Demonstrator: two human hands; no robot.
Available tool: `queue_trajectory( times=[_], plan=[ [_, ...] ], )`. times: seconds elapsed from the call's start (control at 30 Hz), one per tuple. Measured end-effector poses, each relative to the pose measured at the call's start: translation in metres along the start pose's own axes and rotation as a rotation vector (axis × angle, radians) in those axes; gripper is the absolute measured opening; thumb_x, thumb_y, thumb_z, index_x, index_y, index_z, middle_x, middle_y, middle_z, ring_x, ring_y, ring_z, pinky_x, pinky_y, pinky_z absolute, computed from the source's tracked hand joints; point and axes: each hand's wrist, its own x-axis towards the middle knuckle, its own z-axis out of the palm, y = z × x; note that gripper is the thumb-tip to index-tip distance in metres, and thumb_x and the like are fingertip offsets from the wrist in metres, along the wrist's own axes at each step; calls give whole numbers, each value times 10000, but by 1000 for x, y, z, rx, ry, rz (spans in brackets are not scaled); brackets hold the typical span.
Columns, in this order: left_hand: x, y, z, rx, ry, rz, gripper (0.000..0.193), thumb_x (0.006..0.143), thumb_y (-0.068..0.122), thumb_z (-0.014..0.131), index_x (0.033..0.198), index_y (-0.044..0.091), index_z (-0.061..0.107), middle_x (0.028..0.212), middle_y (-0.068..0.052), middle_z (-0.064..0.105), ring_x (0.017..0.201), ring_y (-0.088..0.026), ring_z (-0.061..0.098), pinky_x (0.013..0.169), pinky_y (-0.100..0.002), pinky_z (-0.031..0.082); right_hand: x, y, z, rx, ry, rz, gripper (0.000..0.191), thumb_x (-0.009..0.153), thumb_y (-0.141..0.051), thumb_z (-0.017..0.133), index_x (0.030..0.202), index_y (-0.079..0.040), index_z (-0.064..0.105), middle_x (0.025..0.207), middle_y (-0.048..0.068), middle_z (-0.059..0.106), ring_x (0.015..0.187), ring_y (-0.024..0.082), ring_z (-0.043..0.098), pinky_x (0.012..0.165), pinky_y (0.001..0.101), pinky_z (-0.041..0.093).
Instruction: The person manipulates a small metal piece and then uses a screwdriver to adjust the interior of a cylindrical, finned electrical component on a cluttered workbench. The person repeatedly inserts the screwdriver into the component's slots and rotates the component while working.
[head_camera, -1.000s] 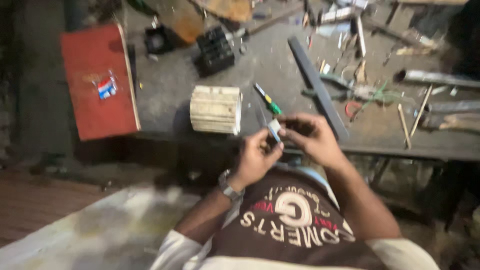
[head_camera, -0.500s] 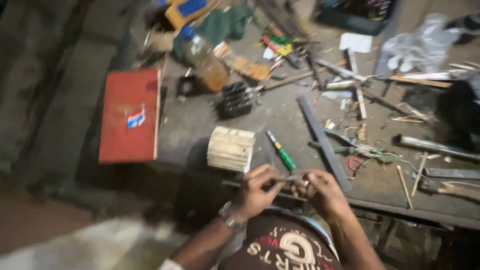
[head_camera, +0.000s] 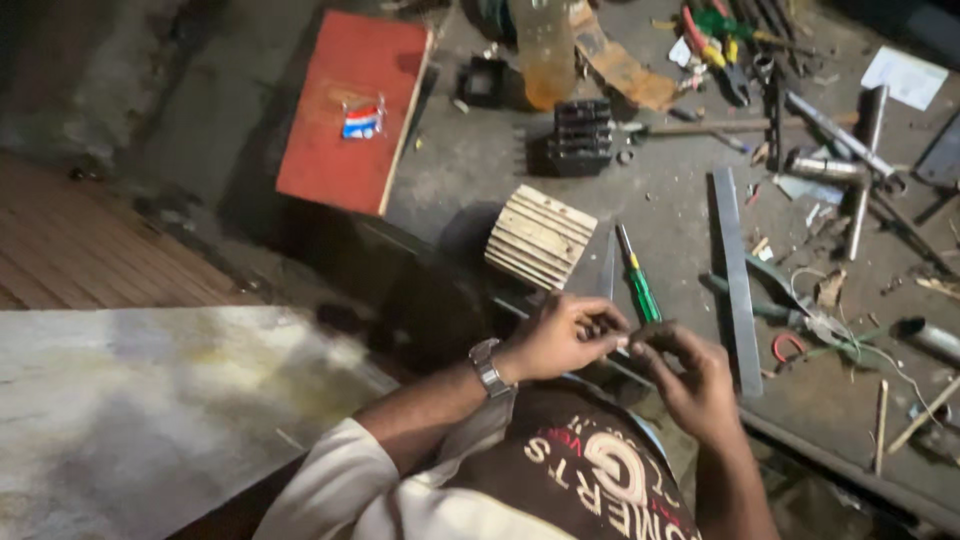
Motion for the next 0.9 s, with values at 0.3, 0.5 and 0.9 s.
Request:
queue_trajectory(
  times=[0.3, 0.5, 0.9],
  plan=[
    [10, -24, 18, 3, -27, -128, 129, 986, 67, 677, 1092, -7, 674, 835, -66, 718, 686, -71, 684, 596, -247, 561, 6, -9, -12, -270, 24, -183, 257, 819, 5, 760, 1073, 5, 725, 993, 109, 768, 865, 177, 747, 789, 309, 579],
    [28, -26, 24, -60, -1, -9, 113, 1033, 78, 628, 1124, 12, 622, 894, -39, 731, 821, -46, 690, 692, -242, 565, 11, -13, -15, -471, 151, -403, 333, 773, -29, 820, 1092, -18, 724, 1051, 166, 737, 907, 315, 722, 784, 369, 566],
    [105, -46, -24, 919, 522, 459, 272, 1042, 277, 618, 1087, 28, 719, 1089, -119, 741, 1074, -279, 699, 1094, -542, 438, 67, 101, -35, -446, 191, -416, 223, 885, -64, 834, 1096, -32, 771, 990, 140, 740, 845, 300, 718, 736, 393, 568]
  ],
)
